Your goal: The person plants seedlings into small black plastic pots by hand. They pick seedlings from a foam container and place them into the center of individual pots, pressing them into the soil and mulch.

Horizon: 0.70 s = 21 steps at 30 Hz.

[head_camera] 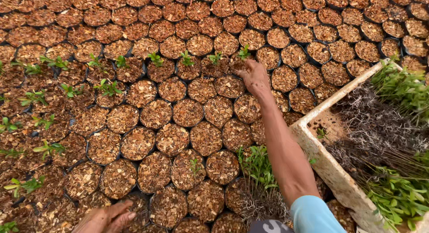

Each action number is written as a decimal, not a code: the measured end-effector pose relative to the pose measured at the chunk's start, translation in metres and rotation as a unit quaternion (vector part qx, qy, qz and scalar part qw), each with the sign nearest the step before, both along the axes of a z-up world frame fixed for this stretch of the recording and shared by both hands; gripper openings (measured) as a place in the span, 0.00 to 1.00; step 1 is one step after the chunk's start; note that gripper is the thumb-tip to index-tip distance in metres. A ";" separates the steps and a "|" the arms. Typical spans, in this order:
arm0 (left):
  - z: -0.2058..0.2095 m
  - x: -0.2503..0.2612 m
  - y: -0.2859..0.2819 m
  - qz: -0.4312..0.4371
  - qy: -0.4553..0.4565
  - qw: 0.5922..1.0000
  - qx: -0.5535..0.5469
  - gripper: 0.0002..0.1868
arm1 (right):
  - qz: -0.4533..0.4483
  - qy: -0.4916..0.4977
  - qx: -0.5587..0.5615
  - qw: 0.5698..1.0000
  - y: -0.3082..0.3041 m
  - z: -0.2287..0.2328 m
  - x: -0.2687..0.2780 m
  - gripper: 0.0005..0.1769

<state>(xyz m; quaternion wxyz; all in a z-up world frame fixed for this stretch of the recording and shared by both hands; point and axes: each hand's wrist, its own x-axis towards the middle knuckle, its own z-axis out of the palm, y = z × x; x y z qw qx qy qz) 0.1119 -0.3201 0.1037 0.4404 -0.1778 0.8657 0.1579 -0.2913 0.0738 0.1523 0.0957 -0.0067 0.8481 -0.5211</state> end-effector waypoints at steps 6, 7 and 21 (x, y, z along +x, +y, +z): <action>0.026 -0.049 0.093 -0.023 0.227 0.950 0.213 0.17 | 0.135 0.166 -0.029 0.976 0.073 0.057 0.172 0.20; 0.029 -0.055 0.113 -0.024 0.218 0.951 0.216 0.17 | 0.132 0.157 -0.028 0.978 0.093 0.044 0.205 0.20; -0.008 -0.092 0.221 0.032 0.155 0.963 0.219 0.10 | 0.124 -0.023 0.272 0.954 0.098 -0.068 0.318 0.15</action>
